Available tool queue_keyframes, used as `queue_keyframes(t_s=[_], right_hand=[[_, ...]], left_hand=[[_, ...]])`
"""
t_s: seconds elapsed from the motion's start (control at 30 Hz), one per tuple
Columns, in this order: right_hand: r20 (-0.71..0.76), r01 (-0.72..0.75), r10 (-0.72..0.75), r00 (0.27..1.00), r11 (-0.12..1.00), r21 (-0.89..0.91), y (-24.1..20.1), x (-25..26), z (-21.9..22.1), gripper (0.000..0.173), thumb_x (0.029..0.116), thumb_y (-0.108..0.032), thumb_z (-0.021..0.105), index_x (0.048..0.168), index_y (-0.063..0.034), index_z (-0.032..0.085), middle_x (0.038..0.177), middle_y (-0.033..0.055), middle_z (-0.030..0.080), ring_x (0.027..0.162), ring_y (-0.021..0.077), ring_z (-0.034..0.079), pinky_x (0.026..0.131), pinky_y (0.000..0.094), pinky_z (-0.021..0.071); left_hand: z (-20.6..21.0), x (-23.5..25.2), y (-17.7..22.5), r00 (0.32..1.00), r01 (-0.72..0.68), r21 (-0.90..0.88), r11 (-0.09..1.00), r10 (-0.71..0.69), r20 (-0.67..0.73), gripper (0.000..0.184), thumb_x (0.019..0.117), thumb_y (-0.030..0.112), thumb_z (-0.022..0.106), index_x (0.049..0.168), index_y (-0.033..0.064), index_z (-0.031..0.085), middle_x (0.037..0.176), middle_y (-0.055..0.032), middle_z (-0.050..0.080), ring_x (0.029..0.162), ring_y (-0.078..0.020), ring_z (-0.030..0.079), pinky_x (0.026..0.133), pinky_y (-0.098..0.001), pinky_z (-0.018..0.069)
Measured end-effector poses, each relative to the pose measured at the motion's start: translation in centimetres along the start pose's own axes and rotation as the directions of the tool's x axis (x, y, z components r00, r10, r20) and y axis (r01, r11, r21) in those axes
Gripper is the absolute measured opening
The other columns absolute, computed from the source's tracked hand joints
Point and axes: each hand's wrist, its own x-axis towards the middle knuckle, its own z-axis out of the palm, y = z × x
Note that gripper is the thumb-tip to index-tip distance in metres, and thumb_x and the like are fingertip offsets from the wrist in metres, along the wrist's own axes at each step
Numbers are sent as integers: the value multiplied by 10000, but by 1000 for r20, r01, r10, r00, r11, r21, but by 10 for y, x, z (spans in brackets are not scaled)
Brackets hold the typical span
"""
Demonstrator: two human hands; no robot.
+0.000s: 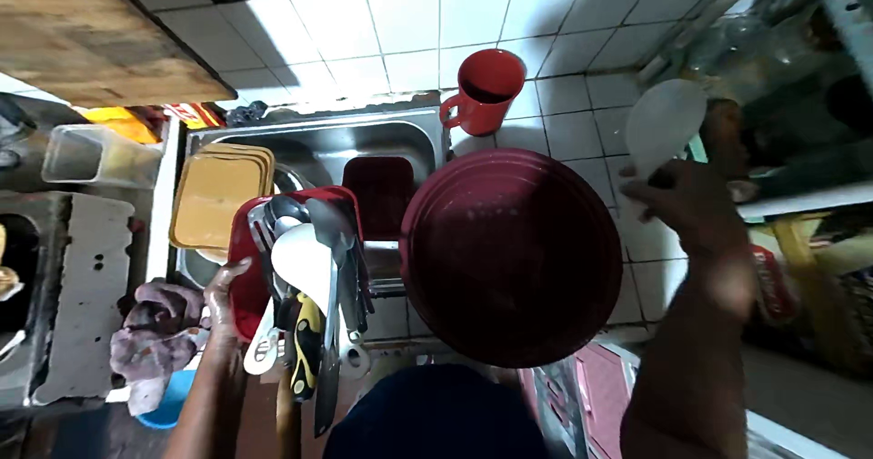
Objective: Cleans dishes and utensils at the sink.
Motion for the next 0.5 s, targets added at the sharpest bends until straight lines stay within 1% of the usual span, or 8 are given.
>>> queue_keyframes(t_s=[0.07, 0.17, 0.23, 0.3, 0.37, 0.4, 0.47, 0.5], right_hand=[[66, 91, -94, 993, 995, 41, -8, -32, 5, 216, 978, -157, 695, 1067, 28, 627, 817, 151, 613, 602, 210, 571, 570, 413, 530], [222, 107, -121, 967, 991, 77, -17, -47, 36, 210, 946, -146, 737, 1045, 29, 676, 787, 141, 651, 613, 221, 618, 589, 444, 562], [202, 137, -135, 970, 991, 2, -15, -57, 53, 408, 920, -259, 781, 1237, -20, 685, 984, 180, 710, 815, 311, 692, 739, 563, 581], [-43, 155, -159, 986, 986, -68, -3, -72, 56, 626, 908, -364, 779, 1410, -40, 593, 1275, 270, 635, 1079, 444, 651, 901, 661, 510], [-293, 115, -116, 949, 993, -22, 24, -88, 58, 804, 903, -417, 759, 1514, -4, 441, 1430, 341, 501, 1200, 495, 578, 961, 636, 490], [-315, 65, -46, 948, 997, 50, 38, -97, 63, 911, 892, -428, 762, 1559, 23, 336, 1451, 369, 459, 1207, 495, 566, 957, 613, 496], [-163, -107, 157, 974, 954, 278, 55, -119, 83, 950, 894, -382, 758, 1592, 15, 252, 1468, 305, 483, 1254, 379, 571, 1007, 529, 504], [-41, -234, 274, 961, 883, 407, 55, -129, 96, 830, 915, -323, 739, 1566, -16, 327, 1426, 189, 561, 1240, 226, 600, 1021, 408, 522]], left_hand=[[5, 0, 4, 1000, 26, -25, 999, -26, -1, 398, 1002, 73, 280, 928, 229, 639, 814, 144, 724, 748, 72, 672, 675, -140, 575], [7, 2, 6, 999, 45, -41, 998, -46, -18, 364, 1005, 86, 302, 941, 225, 633, 811, 129, 722, 735, 63, 672, 652, -146, 574], [9, 2, 6, 998, 44, -40, 998, -45, -33, 356, 1020, 85, 303, 937, 216, 623, 800, 125, 718, 724, 60, 669, 645, -143, 568], [7, 2, 5, 999, 39, -47, 998, -40, -22, 358, 1027, 84, 284, 958, 194, 618, 810, 109, 717, 737, 47, 674, 660, -153, 575], [5, 2, 6, 999, 35, -60, 998, -36, -14, 373, 1027, 83, 272, 961, 188, 623, 805, 105, 719, 737, 47, 676, 658, -149, 575], [3, 2, 5, 999, 35, -63, 997, -35, -10, 378, 1025, 82, 268, 962, 186, 626, 805, 102, 720, 737, 47, 676, 658, -148, 574], [-2, 6, 5, 999, 34, -52, 998, -34, -11, 376, 1024, 87, 274, 961, 190, 630, 809, 100, 722, 743, 43, 676, 667, -155, 576], [-6, 8, 5, 999, 33, -44, 998, -33, -14, 368, 1024, 91, 285, 962, 194, 633, 815, 102, 723, 748, 42, 678, 673, -159, 578]])
